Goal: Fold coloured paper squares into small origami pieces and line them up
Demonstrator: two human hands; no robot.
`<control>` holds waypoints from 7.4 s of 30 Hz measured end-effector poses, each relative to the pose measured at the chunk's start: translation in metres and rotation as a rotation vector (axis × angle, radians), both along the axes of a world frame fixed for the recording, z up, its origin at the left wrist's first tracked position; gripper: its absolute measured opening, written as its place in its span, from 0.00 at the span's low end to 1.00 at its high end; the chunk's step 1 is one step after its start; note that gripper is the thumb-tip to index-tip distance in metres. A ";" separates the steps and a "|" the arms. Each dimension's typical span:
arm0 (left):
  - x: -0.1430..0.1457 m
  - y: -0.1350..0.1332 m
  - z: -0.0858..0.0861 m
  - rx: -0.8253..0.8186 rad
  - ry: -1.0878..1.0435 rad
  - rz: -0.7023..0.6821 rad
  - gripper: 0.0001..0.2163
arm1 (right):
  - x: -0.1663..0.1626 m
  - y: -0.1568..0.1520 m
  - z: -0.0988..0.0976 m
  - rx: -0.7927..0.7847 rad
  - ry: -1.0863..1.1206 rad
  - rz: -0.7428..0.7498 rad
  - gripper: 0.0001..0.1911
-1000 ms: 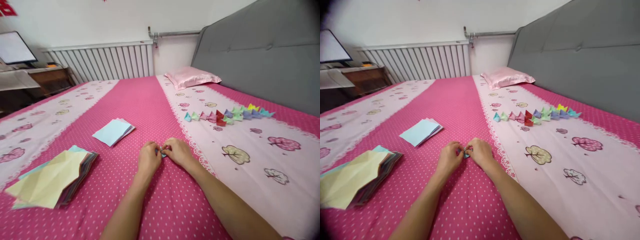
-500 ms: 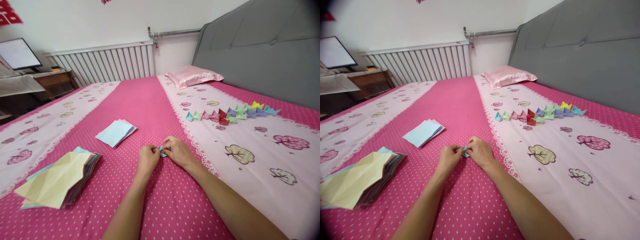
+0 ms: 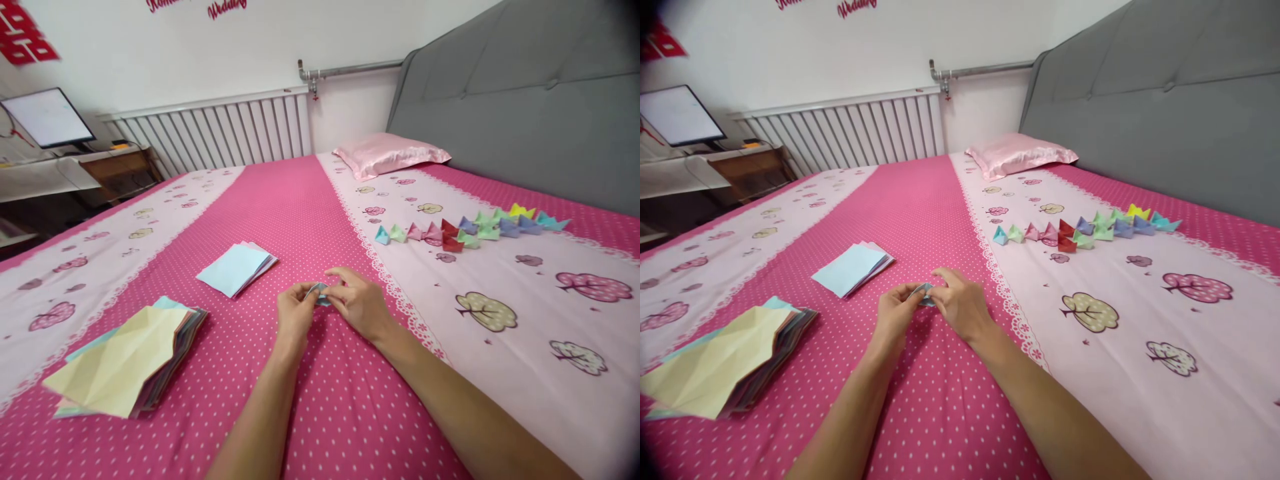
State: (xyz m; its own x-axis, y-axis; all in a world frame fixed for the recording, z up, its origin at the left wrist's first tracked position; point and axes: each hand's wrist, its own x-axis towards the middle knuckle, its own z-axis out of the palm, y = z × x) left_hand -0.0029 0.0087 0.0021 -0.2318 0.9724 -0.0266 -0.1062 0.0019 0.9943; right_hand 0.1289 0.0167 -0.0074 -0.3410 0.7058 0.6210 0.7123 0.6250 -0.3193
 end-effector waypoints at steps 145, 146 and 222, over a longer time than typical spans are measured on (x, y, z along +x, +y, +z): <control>0.007 0.008 0.018 -0.207 -0.512 -0.104 0.22 | 0.060 0.019 0.046 -0.152 0.235 -0.267 0.07; 0.007 0.008 0.017 -0.207 -0.492 -0.112 0.22 | 0.076 0.024 0.047 -0.169 0.164 -0.314 0.07; -0.020 -0.005 0.000 0.116 -0.242 0.337 0.06 | -0.152 0.133 0.009 -0.302 -0.158 0.074 0.17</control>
